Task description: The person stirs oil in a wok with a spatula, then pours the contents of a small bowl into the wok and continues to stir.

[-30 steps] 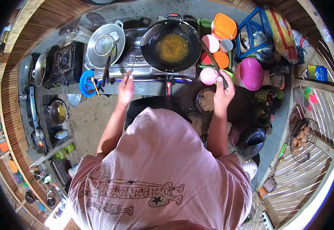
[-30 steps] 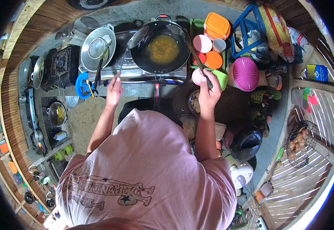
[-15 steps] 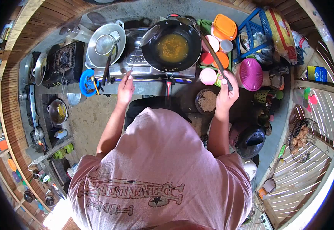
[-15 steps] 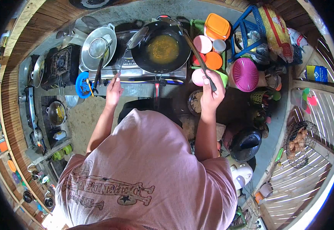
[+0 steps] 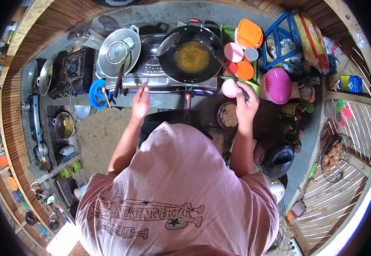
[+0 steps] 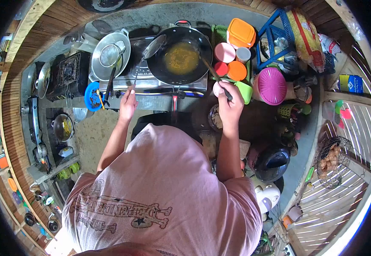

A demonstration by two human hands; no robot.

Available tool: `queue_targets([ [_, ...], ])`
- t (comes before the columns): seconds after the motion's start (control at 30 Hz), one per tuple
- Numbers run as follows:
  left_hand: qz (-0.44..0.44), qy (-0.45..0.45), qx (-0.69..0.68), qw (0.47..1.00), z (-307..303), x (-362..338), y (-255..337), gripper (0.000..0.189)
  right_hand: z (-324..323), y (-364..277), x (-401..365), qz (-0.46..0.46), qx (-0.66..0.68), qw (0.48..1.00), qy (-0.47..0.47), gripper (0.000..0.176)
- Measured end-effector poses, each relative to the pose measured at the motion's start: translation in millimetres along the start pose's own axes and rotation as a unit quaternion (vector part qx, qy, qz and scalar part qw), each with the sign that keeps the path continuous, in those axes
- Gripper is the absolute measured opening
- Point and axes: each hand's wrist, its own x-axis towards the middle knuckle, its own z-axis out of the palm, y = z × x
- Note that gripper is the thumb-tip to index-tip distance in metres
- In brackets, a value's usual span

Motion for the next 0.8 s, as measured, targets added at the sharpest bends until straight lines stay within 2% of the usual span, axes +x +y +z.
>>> queue_targets([
  [0.1, -0.002, 0.000, 0.007, 1.000, 1.5, -2.4, 3.2, 0.042, -2.4, -7.1, -1.6, -0.017, -0.062, 0.998, -0.028, 0.022],
  [0.17, -0.002, -0.002, 0.009, 1.000, 2.5, -3.1, 4.7, 0.043, -6.3, -11.7, -3.1, -0.053, -0.117, 0.988, -0.087, 0.024],
  [0.37, 0.001, -0.002, -0.001, 1.000, 0.5, -1.1, 1.1, 0.046, -0.3, -9.7, -7.4, -0.070, -0.131, 0.979, -0.139, 0.024],
  [0.43, -0.003, 0.000, -0.002, 1.000, 1.5, -2.4, 3.3, 0.047, 6.2, -5.9, -5.0, -0.117, -0.151, 0.971, -0.144, 0.025],
  [0.57, -0.005, 0.008, -0.001, 1.000, 0.3, -0.4, -3.8, 0.046, 26.3, 11.9, -3.9, -0.114, -0.147, 0.973, -0.136, 0.024],
  [0.63, -0.011, 0.020, 0.043, 0.999, -3.8, 4.8, -13.2, 0.047, 38.3, 19.3, 1.1, -0.137, -0.141, 0.973, -0.125, 0.023],
  [0.67, -0.003, 0.036, 0.063, 0.997, -2.2, 7.3, -20.0, 0.041, 43.4, 22.3, 2.7, -0.130, -0.135, 0.976, -0.109, 0.023],
  [0.73, 0.003, 0.038, 0.087, 0.995, 0.1, 6.3, -18.4, 0.042, 48.5, 16.5, 7.5, -0.140, -0.138, 0.978, -0.075, 0.022],
  [0.8, 0.008, 0.041, 0.111, 0.993, -0.8, 4.6, -13.3, 0.043, 49.2, 29.1, 1.2, -0.049, -0.092, 0.994, -0.021, 0.019],
])
